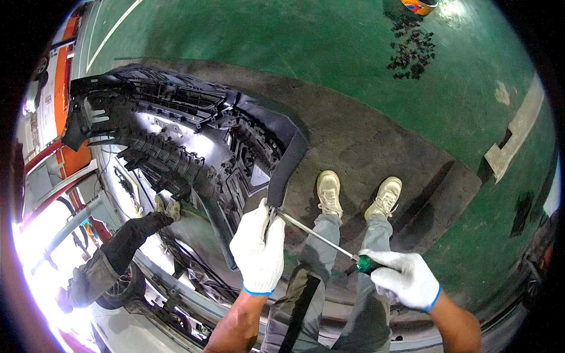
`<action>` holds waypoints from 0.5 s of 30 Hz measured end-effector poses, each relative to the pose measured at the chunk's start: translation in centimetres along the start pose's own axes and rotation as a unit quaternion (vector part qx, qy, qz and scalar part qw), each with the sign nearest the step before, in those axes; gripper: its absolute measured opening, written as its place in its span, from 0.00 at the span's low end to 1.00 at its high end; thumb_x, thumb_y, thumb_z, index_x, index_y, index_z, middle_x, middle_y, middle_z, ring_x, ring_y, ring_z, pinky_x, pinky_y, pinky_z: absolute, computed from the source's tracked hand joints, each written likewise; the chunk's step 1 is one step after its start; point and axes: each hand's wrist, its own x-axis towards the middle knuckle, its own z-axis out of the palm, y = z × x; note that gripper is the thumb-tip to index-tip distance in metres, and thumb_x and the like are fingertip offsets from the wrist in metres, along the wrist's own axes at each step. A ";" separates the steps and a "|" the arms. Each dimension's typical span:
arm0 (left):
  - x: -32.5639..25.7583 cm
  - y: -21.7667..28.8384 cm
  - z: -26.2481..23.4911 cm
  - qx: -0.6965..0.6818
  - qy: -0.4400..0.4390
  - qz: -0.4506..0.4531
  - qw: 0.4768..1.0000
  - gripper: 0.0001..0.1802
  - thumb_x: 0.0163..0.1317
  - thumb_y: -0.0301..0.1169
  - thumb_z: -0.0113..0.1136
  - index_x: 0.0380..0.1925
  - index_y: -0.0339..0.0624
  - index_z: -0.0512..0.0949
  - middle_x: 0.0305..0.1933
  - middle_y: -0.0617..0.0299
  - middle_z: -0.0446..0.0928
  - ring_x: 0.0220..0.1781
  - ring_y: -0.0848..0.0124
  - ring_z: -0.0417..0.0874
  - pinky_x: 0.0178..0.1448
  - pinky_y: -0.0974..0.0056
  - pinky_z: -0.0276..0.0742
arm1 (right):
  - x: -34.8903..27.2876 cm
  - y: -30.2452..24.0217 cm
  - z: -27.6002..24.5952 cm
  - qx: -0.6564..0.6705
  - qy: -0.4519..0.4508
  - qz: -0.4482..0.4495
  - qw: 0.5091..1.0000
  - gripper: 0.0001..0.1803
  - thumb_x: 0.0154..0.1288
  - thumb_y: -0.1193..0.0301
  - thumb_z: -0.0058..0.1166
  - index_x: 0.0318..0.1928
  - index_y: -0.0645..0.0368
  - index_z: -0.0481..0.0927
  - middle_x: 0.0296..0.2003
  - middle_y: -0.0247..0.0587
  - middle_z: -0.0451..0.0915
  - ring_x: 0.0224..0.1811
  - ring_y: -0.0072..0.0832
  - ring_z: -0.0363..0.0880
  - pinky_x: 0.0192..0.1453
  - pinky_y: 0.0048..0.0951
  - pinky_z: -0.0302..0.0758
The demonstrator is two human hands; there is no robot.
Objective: The person picks up small black plastic clips from the floor and inserts them into a large black plastic car part using a screwdriver. The person works in a garage with a green floor, handling the clips one at a time and securing them into the part.
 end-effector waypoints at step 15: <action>-0.3 0.1 0.3 0.005 0.008 -0.002 1.000 0.20 0.65 0.26 0.68 0.58 0.36 0.82 0.44 0.51 0.84 0.41 0.61 0.87 0.48 0.63 0.81 | 1.6 1.3 1.2 -0.510 0.142 -0.254 0.809 0.33 0.52 0.66 0.74 0.60 0.54 0.79 0.26 0.44 0.83 0.26 0.47 0.84 0.30 0.43 0.77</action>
